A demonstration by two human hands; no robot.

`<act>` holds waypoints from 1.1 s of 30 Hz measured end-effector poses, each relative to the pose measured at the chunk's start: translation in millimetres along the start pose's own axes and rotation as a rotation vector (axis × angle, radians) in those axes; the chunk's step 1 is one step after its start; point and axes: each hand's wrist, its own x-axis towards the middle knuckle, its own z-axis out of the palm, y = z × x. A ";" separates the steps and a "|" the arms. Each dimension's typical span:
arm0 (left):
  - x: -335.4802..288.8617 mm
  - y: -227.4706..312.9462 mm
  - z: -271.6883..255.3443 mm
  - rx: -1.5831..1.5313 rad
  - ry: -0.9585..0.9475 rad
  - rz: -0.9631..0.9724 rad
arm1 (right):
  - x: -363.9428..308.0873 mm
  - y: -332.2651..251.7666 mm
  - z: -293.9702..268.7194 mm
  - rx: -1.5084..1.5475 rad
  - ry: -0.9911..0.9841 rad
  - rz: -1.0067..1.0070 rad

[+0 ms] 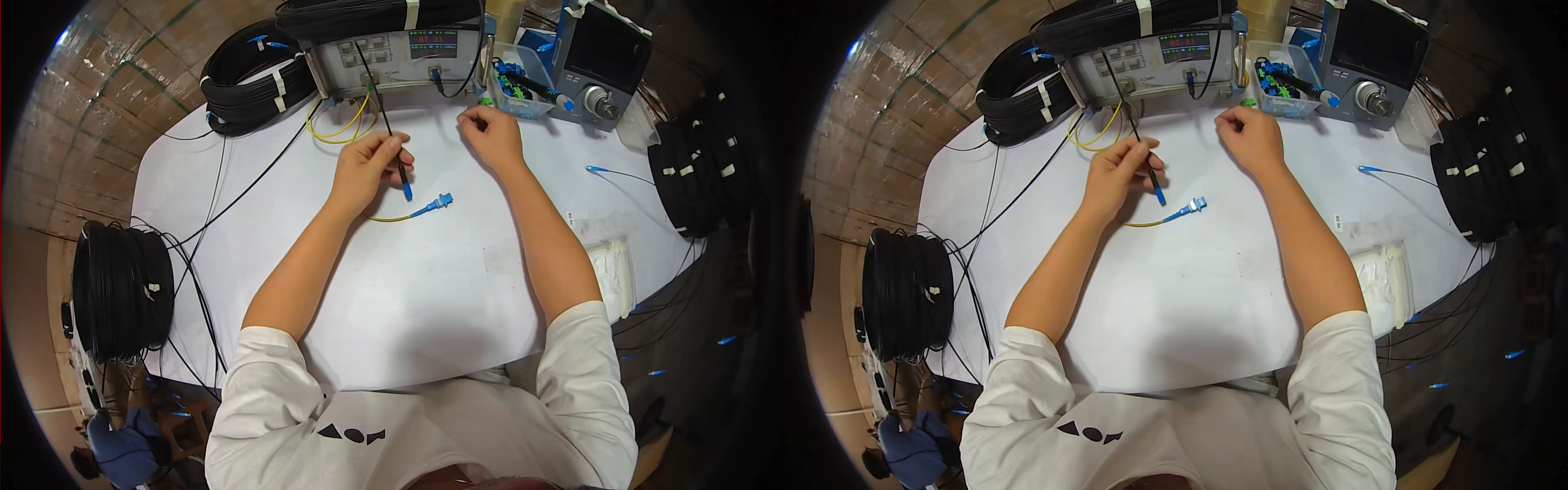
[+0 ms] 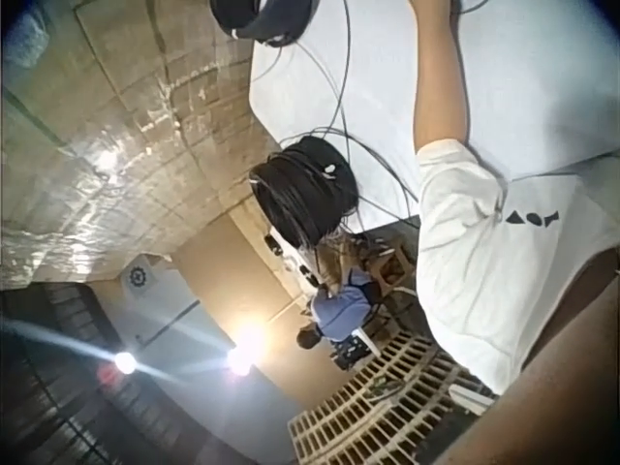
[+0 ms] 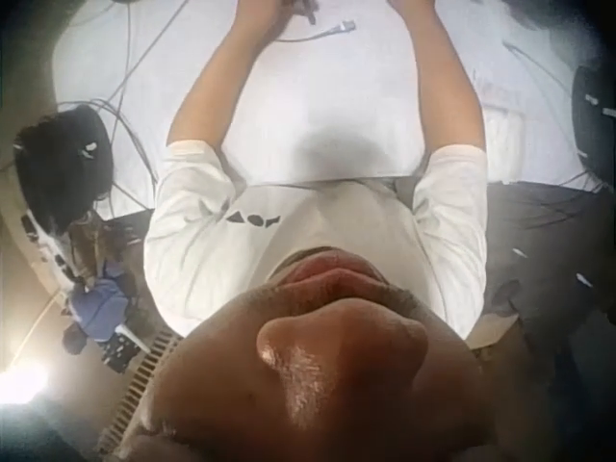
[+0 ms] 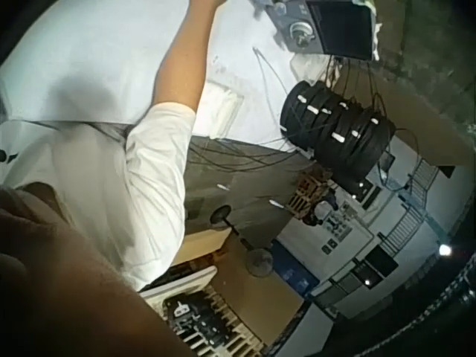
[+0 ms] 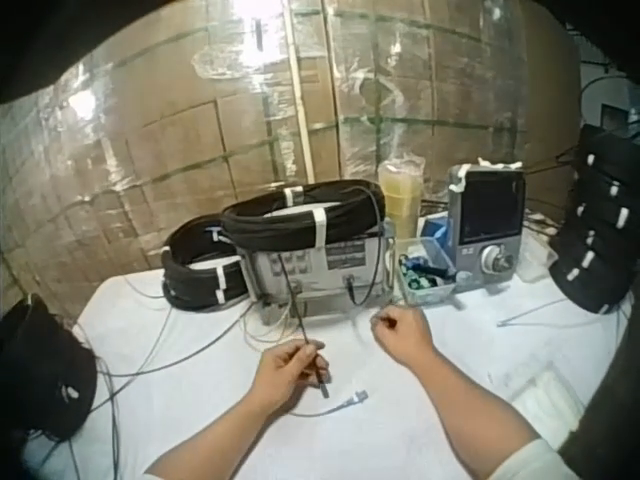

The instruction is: Test and inspect fiber optic cable connections using electronic diagnostic equipment and a visual fault locator.

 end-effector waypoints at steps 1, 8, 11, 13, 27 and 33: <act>-1.5 -5.3 -0.7 -0.003 0.001 -0.005 | -3.4 -3.6 0.9 -0.002 -0.004 0.004; -3.0 -15.1 -1.2 -0.005 -0.048 -0.024 | -22.5 -31.7 -15.8 0.279 -0.599 0.032; -1.0 -17.8 -6.7 -0.046 -0.061 -0.029 | -33.1 -47.5 -29.4 0.283 -0.778 -0.115; -0.6 -17.2 -6.1 -0.049 -0.071 -0.028 | -37.6 -56.8 -35.2 0.249 -0.788 -0.168; 3.4 -12.9 -11.4 -0.181 -0.053 -0.025 | -36.6 -44.9 -24.4 0.622 -0.847 0.127; 4.7 -10.2 -15.9 -0.248 -0.037 -0.006 | -45.8 -67.0 -0.3 1.227 -0.620 0.500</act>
